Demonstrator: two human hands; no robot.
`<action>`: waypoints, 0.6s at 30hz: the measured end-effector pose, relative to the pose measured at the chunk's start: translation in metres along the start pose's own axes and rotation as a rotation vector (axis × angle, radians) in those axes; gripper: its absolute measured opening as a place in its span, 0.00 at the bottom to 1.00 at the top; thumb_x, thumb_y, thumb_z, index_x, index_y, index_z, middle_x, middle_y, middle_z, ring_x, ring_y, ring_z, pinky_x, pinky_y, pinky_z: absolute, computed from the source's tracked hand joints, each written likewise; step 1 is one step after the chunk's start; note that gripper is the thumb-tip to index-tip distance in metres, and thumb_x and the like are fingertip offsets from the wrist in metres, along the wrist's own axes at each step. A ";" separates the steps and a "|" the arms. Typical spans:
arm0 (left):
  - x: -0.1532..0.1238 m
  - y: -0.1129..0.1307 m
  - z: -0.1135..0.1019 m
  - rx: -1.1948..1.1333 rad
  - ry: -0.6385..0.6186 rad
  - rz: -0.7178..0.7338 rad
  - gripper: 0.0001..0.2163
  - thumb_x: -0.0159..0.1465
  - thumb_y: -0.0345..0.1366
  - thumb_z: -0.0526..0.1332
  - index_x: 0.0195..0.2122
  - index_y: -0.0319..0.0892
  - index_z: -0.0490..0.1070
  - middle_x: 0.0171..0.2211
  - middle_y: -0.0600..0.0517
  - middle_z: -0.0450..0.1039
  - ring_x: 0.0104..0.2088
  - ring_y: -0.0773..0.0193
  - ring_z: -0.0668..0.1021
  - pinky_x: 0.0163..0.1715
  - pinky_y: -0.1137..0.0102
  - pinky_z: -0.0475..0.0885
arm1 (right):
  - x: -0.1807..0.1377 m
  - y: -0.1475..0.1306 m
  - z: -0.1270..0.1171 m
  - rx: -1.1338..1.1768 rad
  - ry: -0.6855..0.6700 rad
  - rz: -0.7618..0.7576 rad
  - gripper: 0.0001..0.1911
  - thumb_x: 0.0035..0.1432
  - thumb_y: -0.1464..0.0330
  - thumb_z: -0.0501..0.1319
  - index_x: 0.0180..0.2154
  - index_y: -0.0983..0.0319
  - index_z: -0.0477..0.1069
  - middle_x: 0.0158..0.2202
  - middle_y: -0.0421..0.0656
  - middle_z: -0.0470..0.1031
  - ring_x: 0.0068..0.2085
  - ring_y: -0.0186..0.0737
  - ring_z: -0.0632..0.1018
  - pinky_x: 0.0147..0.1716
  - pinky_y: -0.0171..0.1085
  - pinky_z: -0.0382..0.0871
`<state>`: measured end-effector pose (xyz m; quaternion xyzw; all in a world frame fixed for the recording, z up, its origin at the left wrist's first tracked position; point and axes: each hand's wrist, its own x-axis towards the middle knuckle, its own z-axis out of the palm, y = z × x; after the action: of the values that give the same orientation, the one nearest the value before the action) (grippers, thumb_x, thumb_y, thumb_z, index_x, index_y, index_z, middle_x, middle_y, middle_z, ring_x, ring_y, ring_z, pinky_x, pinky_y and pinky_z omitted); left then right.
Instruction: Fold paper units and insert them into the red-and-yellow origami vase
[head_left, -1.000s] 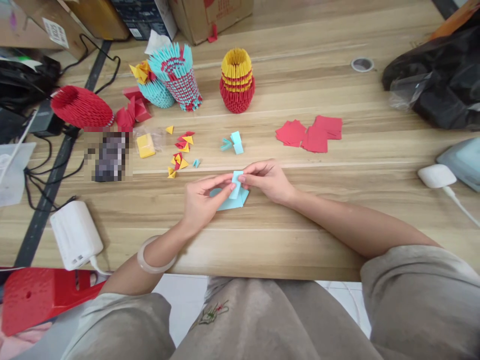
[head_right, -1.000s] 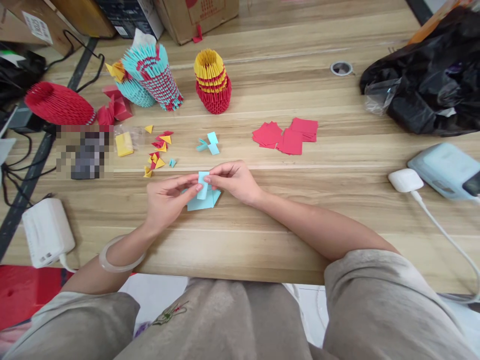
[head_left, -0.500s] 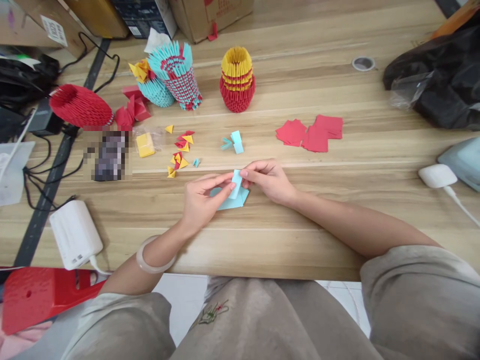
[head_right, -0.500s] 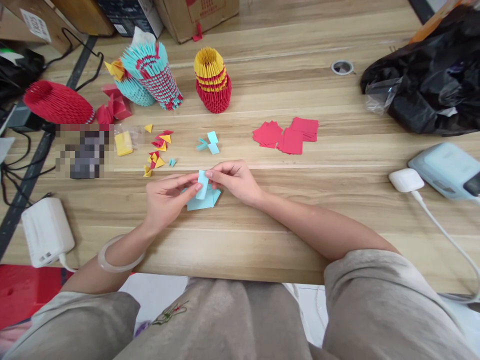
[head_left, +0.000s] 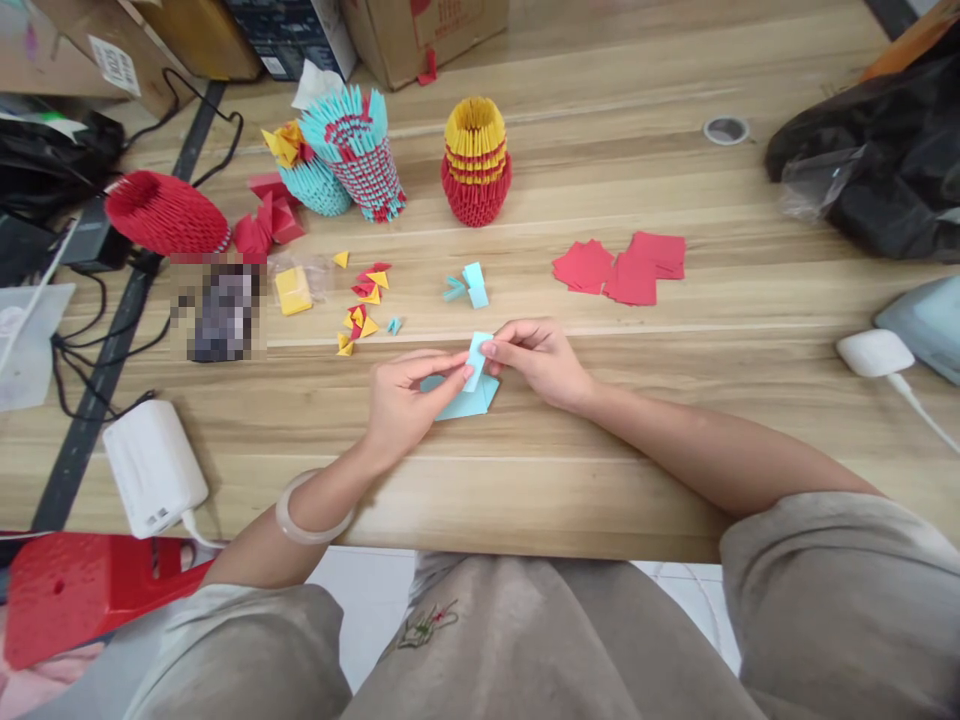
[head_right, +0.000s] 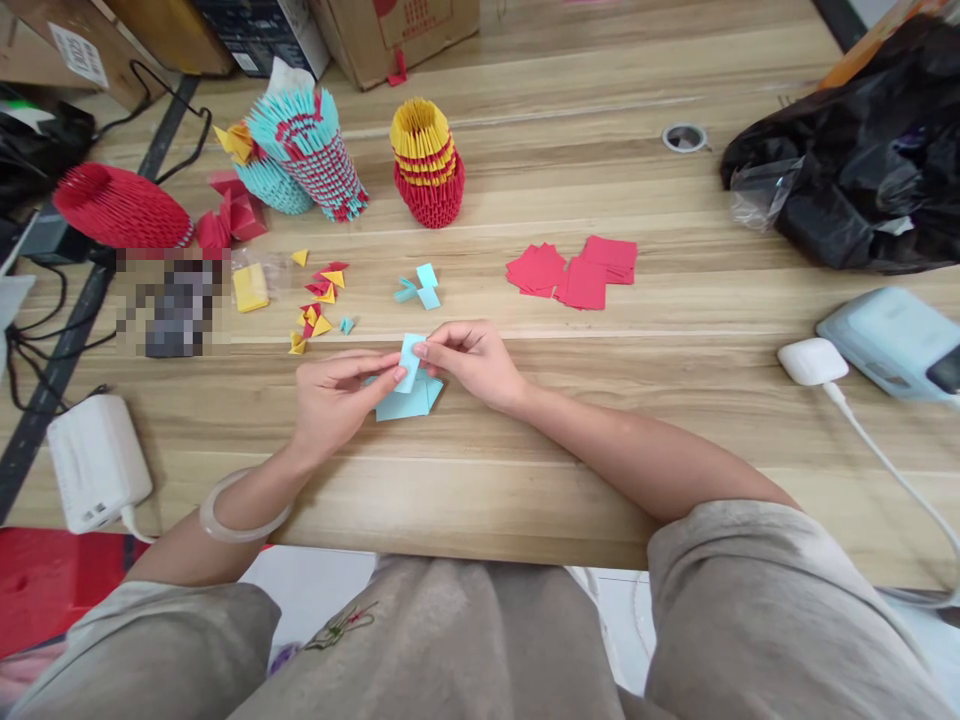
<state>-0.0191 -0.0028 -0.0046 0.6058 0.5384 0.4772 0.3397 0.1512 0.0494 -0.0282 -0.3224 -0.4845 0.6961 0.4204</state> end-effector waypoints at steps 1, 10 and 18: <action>0.000 0.000 0.000 -0.001 -0.001 -0.001 0.08 0.54 0.34 0.70 0.36 0.46 0.81 0.32 0.51 0.80 0.31 0.63 0.80 0.32 0.70 0.76 | 0.000 0.000 0.000 0.006 0.002 -0.001 0.16 0.45 0.57 0.70 0.22 0.64 0.73 0.19 0.38 0.72 0.23 0.29 0.71 0.25 0.31 0.66; 0.002 0.000 0.000 0.026 0.025 0.044 0.06 0.54 0.34 0.70 0.34 0.47 0.81 0.31 0.52 0.80 0.30 0.65 0.80 0.30 0.70 0.75 | 0.000 -0.003 0.000 -0.056 -0.070 0.004 0.16 0.46 0.58 0.70 0.21 0.64 0.72 0.19 0.38 0.73 0.23 0.29 0.70 0.25 0.32 0.65; 0.003 0.002 -0.002 0.044 0.020 0.055 0.06 0.55 0.31 0.68 0.34 0.46 0.80 0.31 0.55 0.80 0.31 0.67 0.80 0.32 0.71 0.75 | -0.002 -0.006 0.003 -0.106 -0.142 0.013 0.11 0.51 0.64 0.66 0.23 0.65 0.73 0.21 0.39 0.74 0.25 0.28 0.72 0.27 0.31 0.67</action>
<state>-0.0202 -0.0005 -0.0014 0.6227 0.5355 0.4805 0.3077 0.1519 0.0474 -0.0212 -0.2973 -0.5472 0.6932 0.3629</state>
